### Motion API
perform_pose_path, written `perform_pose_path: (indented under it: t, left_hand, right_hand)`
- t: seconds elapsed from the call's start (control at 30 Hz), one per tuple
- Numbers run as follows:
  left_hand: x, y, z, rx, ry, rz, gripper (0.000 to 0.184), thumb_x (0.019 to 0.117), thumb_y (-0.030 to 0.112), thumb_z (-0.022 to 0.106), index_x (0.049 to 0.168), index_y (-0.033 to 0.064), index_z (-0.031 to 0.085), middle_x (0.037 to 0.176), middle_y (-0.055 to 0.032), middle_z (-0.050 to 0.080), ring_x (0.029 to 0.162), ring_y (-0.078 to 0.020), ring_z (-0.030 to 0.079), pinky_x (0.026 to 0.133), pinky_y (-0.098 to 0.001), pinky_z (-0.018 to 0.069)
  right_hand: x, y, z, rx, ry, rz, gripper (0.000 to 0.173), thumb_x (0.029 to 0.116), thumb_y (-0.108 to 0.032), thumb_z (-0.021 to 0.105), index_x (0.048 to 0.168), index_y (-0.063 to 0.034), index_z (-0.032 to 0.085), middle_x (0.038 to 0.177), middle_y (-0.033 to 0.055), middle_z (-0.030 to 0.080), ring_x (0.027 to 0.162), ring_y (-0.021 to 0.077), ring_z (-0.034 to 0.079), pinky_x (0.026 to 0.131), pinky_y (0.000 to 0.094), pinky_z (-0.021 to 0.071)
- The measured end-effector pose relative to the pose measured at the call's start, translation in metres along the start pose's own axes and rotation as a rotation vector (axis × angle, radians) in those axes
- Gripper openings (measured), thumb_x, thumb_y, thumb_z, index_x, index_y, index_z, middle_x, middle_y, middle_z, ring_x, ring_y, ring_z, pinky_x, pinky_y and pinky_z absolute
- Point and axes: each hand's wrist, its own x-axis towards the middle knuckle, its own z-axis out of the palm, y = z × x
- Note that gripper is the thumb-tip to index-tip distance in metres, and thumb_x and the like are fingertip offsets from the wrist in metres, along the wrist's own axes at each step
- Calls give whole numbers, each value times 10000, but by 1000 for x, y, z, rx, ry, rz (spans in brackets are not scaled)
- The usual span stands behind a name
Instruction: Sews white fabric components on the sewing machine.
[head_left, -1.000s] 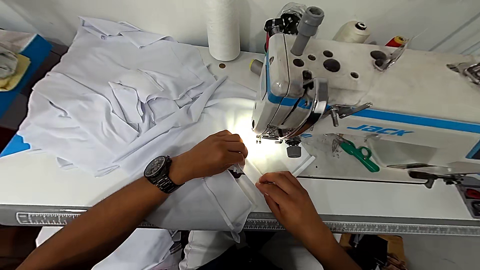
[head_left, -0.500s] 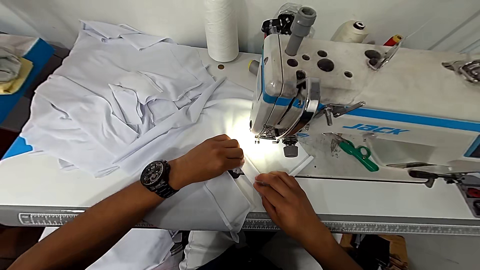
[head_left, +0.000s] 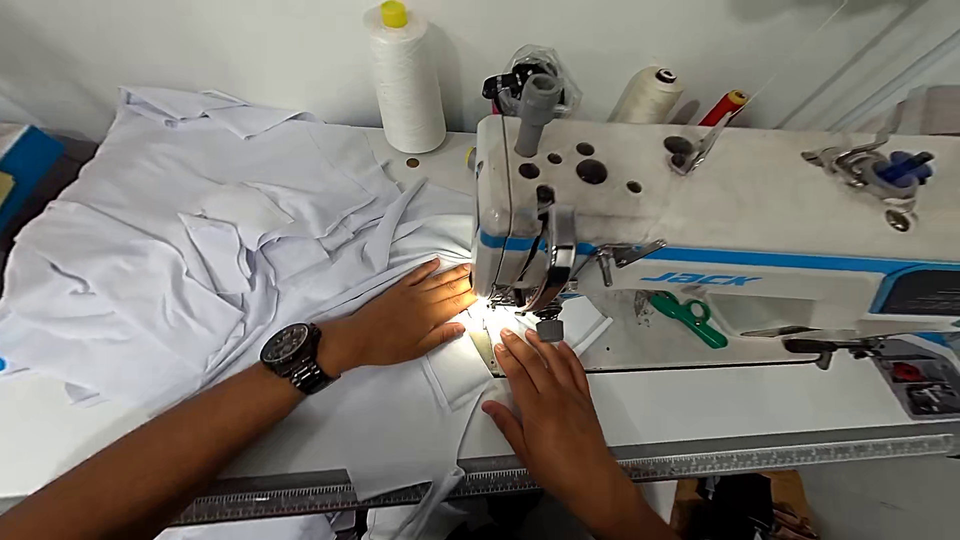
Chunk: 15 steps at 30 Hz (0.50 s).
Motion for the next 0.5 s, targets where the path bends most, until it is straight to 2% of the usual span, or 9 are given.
perform_pose_path:
  t: [0.1,0.17,0.23,0.37,0.5]
  left_hand:
    - [17,-17,-5,-52,56,107,458,1042,413,429,1101,99,757,1254,-71,715,1344,-218,567,1195,-490,329]
    - [26,-23,-11,-117,61,143,401,1009,410,491,998,113,760,1144,-49,739,1256,-185,614,1191,-439,331]
    - [31,-23,-17,-161,51,153,370,990,379,514,948,108,762,1105,-42,751,1228,-163,630,1194,-408,321]
    - [34,-21,-18,-158,40,149,382,995,370,490,906,110,756,1034,-41,751,1183,-170,647,1191,-420,318]
    - [34,-20,-21,-153,35,138,373,999,359,493,963,111,769,1106,-34,753,1225,-160,633,1193,-404,322]
  right_hand:
    - [1,-15,8,-52,61,92,621,1021,-626,403,1377,-185,656,1500,-25,573,1458,279,446,1179,617,311]
    - [1,-21,11,-75,80,121,622,1021,-622,398,1373,-182,661,1481,-21,592,1436,289,475,1165,630,319]
    - [1,-22,12,-85,91,128,615,1023,-618,395,1361,-184,670,1468,-21,604,1427,290,487,1159,632,326]
    - [1,-22,12,-92,97,125,598,1022,-610,403,1361,-196,670,1463,-20,608,1420,295,496,1145,630,346]
    - [3,-22,11,-87,96,108,582,1026,-592,409,1397,-211,646,1470,-27,602,1419,300,496,1134,629,359]
